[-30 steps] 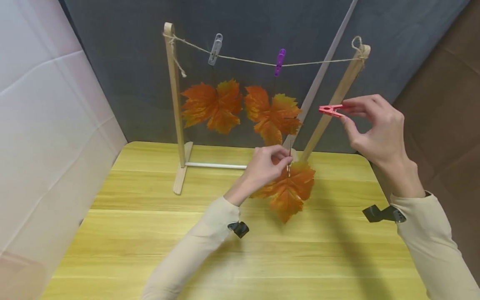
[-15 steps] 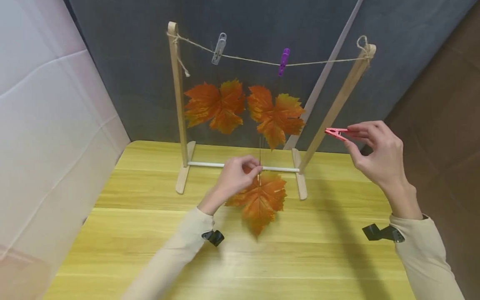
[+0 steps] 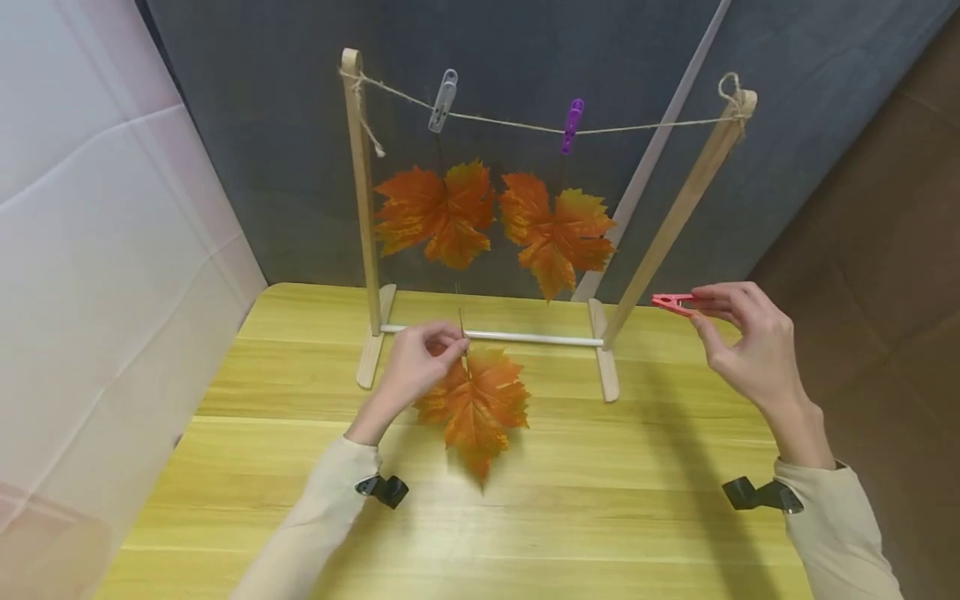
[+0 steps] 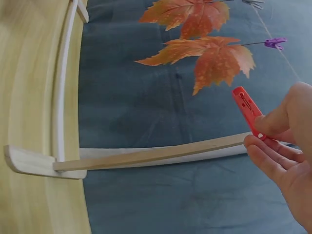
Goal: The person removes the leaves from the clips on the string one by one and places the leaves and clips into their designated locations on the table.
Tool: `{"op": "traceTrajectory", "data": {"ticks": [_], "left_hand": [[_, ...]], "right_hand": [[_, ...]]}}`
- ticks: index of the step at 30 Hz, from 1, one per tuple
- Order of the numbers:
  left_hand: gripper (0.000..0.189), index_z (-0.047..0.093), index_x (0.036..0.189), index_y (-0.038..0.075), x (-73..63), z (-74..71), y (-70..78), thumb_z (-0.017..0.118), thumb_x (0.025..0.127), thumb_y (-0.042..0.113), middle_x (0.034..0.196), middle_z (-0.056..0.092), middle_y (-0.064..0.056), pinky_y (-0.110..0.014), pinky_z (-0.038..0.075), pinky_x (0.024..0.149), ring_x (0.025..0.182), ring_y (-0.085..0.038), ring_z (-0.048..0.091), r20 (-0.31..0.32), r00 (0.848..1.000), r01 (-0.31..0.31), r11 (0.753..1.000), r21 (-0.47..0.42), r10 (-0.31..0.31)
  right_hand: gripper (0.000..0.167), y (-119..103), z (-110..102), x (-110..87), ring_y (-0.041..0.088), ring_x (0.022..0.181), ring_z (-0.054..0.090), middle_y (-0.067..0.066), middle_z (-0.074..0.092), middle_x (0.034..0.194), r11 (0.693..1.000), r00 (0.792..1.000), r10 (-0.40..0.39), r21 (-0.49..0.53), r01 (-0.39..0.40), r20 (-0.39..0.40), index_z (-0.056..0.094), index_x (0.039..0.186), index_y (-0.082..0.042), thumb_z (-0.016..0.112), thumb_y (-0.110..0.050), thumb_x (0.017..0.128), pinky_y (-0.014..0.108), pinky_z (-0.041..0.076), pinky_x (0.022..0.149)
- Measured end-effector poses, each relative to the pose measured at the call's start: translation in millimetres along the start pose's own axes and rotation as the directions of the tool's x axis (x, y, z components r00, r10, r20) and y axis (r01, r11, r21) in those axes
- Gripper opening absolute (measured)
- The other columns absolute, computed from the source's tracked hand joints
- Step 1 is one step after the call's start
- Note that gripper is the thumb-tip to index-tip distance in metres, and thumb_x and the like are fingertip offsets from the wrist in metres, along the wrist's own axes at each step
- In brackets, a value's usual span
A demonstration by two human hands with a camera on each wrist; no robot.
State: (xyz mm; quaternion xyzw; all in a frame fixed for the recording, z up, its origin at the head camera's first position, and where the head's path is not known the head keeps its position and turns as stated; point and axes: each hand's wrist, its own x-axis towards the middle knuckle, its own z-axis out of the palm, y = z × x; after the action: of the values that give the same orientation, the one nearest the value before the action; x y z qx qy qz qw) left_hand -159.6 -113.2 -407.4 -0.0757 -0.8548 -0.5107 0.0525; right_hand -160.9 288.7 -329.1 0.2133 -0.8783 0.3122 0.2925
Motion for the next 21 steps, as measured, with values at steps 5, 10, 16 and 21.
{"op": "traceTrajectory", "data": {"ticks": [5,10,16,21], "left_hand": [[0.011,0.076,0.099,0.008,-8.8,-13.2,-13.1,0.071,0.094,0.016,0.087,0.076,-0.007,-0.035,0.057,0.079,0.081,-0.020,0.071,-0.030,0.999,0.045,0.998,0.036,-0.044],[0.014,0.076,0.102,0.007,-14.1,-28.2,-28.4,0.071,0.094,0.018,0.092,0.077,-0.010,-0.037,0.058,0.081,0.085,-0.024,0.072,-0.058,0.995,0.086,0.995,0.052,-0.083],[0.021,0.074,0.107,0.005,-24.3,-46.2,-46.3,0.069,0.096,0.023,0.096,0.076,-0.013,-0.038,0.057,0.084,0.090,-0.028,0.072,-0.095,0.989,0.117,0.992,0.052,-0.112],[0.025,0.074,0.110,0.005,-37.4,-60.5,-65.0,0.067,0.098,0.026,0.098,0.077,-0.013,-0.037,0.056,0.084,0.093,-0.029,0.072,-0.119,0.982,0.160,0.983,0.096,-0.148]], "right_hand": [[0.030,6,8,-10.8,-0.021,0.097,0.054,0.017,0.067,0.104,0.999,1.000,0.029,0.016,-0.030,0.012,0.071,0.110,0.005,0.076,0.010,0.081,-0.001,0.041,0.090],[0.029,13,17,-21.1,-0.020,0.096,0.055,0.016,0.068,0.103,0.999,0.999,0.039,0.027,-0.039,0.008,0.072,0.110,0.004,0.076,0.009,0.081,-0.001,0.041,0.089],[0.030,22,26,-34.8,-0.020,0.095,0.055,0.018,0.068,0.104,0.998,0.998,0.054,0.044,-0.055,0.014,0.071,0.111,0.006,0.075,0.011,0.081,-0.001,0.041,0.087],[0.030,28,32,-45.8,-0.018,0.094,0.055,0.019,0.068,0.103,0.995,0.996,0.085,0.055,-0.087,0.041,0.070,0.110,0.007,0.075,0.012,0.081,-0.001,0.042,0.087]]}}
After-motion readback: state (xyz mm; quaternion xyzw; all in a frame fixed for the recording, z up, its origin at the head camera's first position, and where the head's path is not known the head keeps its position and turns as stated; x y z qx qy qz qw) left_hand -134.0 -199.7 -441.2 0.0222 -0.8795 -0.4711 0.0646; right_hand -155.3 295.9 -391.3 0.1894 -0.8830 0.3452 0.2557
